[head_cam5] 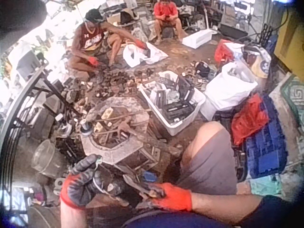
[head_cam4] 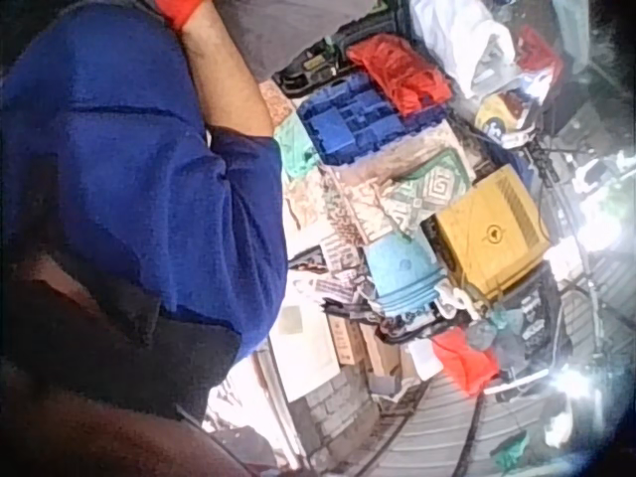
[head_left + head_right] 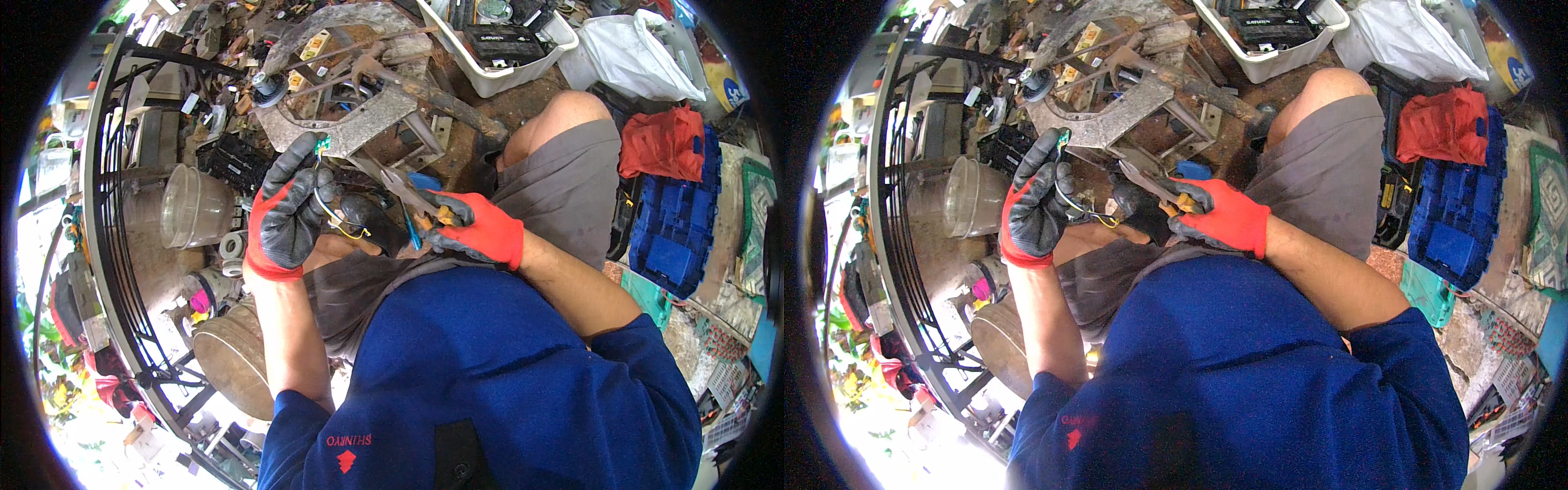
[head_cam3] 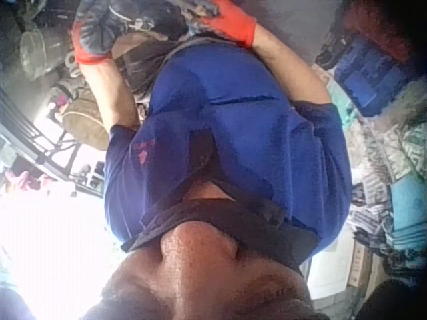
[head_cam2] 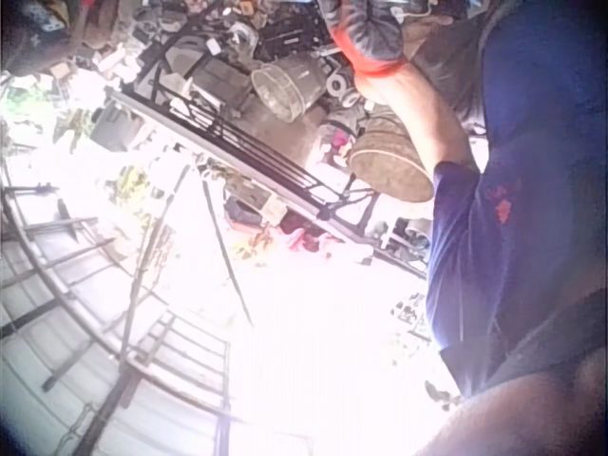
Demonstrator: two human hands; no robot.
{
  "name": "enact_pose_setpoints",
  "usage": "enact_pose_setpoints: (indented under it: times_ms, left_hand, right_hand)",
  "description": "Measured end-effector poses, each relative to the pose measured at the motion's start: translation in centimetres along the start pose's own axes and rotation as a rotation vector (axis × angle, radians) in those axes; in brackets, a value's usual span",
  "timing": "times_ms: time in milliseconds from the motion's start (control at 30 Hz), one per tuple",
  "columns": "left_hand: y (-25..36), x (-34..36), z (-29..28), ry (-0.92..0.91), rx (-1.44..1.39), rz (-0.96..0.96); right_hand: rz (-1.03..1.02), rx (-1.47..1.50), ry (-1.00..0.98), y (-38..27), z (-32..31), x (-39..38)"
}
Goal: The person sits on the floor and uses pliers to strip the insulation from wires attached to a small electronic component. They then use a screwdriver to tighten screws on the component's casing and continue manipulating the wires with pliers.
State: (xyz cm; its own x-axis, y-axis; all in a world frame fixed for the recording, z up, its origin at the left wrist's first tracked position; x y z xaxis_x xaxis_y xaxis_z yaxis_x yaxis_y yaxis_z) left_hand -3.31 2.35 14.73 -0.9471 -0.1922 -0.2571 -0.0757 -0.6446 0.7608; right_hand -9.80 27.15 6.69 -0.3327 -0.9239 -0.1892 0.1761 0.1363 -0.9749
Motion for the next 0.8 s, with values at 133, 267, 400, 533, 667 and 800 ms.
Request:
enact_pose_setpoints:
  times_ms: [133, 267, 400, 533, 667, 800]
  left_hand:
    - [0.1, -0.2, 0.4, -0.023, 0.045, -0.02]
    - [-0.5, -0.7, 1.6, -0.035, 0.349, -0.056]
    - [-1.0, -1.1, 3.2, -0.097, 0.694, -0.046]
    - [-0.7, -1.0, 4.3, -0.225, 1.0, 0.022]
    - [-0.6, -0.8, 4.4, -0.326, 1.192, 0.092]
    - [-0.8, -0.7, 4.1, -0.325, 1.144, 0.089]
  right_hand:
    - [-0.057, -0.057, 0.004, -0.8, 0.0, -0.2]
    - [0.024, -0.063, -0.018, -0.1, 0.3, -0.1]
    - [0.032, -0.104, -0.015, 0.4, 0.5, -0.1]
    - [0.01, -0.126, -0.001, 0.2, 0.4, -0.3]
    - [0.044, -0.114, -0.022, 0.1, 0.4, -0.4]
    - [0.045, -0.131, -0.015, 0.2, 0.4, -0.3]
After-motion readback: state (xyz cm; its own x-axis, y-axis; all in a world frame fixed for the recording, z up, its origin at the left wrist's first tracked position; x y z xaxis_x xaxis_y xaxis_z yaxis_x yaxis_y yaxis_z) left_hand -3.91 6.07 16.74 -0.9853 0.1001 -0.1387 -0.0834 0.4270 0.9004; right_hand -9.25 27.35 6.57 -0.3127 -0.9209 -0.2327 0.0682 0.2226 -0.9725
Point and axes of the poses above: each hand's wrist, its own x-axis towards the middle knuckle, its own z-axis out of the palm, y = z × x, the point moved 5 cm from there along x, towards the middle knuckle, and after that the axes turned 6 degrees about -y, right-handed, at the moved point
